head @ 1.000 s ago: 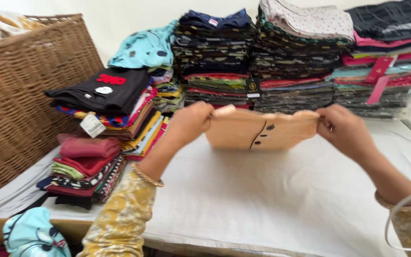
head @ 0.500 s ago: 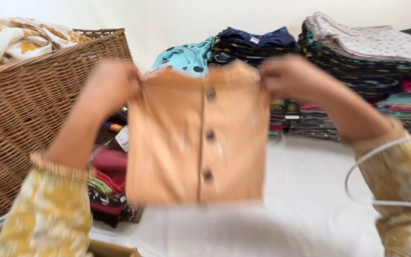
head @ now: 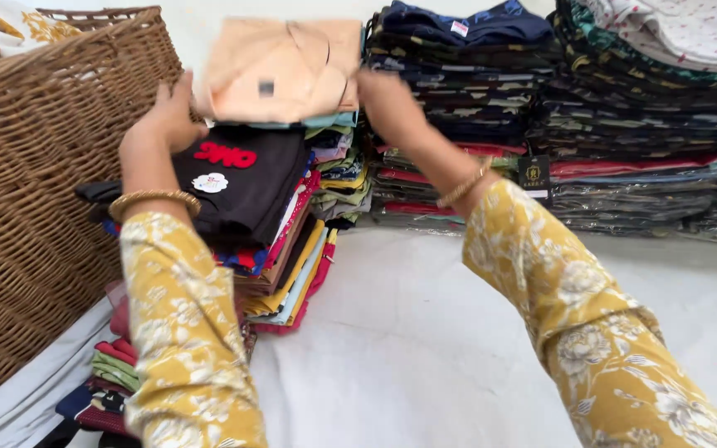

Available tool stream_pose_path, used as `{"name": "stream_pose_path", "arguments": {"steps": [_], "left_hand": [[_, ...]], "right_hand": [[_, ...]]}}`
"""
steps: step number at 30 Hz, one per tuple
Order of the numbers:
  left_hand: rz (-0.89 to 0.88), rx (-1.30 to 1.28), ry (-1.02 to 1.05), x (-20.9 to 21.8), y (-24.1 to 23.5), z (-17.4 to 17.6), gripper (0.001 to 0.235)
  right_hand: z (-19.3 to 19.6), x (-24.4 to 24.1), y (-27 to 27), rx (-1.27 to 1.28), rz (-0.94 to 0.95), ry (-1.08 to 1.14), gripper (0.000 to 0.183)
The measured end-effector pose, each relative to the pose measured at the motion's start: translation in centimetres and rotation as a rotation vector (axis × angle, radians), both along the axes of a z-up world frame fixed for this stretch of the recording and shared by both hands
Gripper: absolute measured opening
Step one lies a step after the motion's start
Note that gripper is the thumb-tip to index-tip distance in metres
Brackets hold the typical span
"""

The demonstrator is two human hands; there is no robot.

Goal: The person folds three different garments on a white surface. They first fold a light blue polka-dot top, then a peach floral top, and finally a pink and white striped top, placing each folded item into a wicker basket.

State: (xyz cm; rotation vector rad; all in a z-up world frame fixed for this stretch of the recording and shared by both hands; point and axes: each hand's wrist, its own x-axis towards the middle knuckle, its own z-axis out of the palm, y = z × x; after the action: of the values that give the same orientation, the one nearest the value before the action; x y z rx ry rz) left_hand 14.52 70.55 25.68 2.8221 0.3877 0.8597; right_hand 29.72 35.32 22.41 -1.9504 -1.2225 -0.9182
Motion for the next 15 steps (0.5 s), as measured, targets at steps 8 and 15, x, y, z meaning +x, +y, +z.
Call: {"name": "stream_pose_path", "arguments": {"steps": [8,15], "left_hand": [[-0.229,0.202,0.007,-14.2,2.6,-1.0,0.062],[-0.068,0.28,-0.015,-36.9,11.0,-14.1,0.061]], "right_hand": [[-8.9,-12.5,-10.2,-0.399,0.135,0.18,0.036],[-13.7,-19.1,-26.6,-0.78,-0.012,0.472,0.036]]}}
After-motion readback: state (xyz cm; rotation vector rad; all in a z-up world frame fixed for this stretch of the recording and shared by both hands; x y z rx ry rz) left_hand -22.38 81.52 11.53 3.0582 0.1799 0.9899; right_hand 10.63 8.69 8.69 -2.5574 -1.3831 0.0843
